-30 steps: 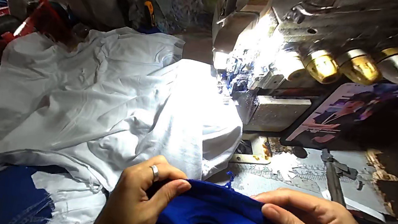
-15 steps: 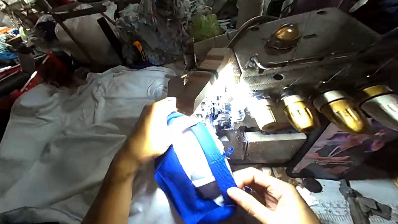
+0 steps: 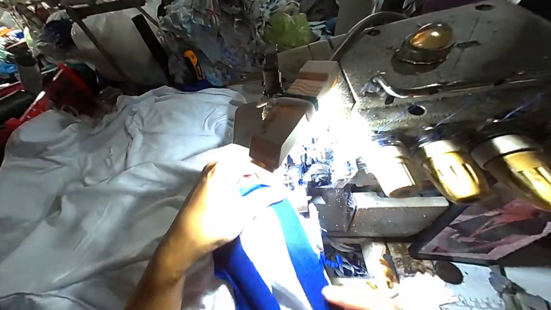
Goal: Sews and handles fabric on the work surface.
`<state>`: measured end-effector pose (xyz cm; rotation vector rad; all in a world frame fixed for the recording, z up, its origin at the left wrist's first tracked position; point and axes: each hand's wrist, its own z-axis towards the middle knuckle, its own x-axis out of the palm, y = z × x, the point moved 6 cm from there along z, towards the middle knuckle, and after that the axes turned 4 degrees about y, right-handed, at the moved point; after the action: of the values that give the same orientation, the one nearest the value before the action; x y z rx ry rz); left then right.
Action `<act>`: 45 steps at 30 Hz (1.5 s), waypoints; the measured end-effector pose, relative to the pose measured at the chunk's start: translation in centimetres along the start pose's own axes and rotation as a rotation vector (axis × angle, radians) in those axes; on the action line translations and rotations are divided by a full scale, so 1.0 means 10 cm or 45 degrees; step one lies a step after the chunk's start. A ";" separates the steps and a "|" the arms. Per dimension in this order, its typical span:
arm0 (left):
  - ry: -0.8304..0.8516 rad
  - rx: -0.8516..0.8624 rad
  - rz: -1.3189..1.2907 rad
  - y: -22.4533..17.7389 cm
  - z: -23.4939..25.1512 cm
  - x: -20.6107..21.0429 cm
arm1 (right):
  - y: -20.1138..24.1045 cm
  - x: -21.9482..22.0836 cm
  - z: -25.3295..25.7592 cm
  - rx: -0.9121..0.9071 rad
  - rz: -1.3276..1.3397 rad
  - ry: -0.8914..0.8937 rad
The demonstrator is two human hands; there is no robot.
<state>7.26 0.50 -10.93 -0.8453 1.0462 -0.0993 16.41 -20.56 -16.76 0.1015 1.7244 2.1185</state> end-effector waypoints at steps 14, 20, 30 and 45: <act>-0.157 -0.064 0.061 -0.10 0.35 0.02 | 0.05 0.00 0.26 -0.004 -0.040 -0.084; -0.259 -0.003 0.036 -0.04 0.40 0.01 | 0.09 0.05 0.21 0.013 -0.029 -0.002; -0.109 -0.084 0.096 0.04 0.67 -0.30 | -0.02 0.02 0.52 0.040 -0.108 -0.187; -0.258 0.579 0.065 -1.05 -1.43 -0.11 | 0.77 0.27 -0.01 -0.724 -0.723 0.053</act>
<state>-1.37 -14.37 -6.44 -0.4064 0.8093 -0.1959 11.86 -20.84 -9.98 -0.5301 0.9450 2.0654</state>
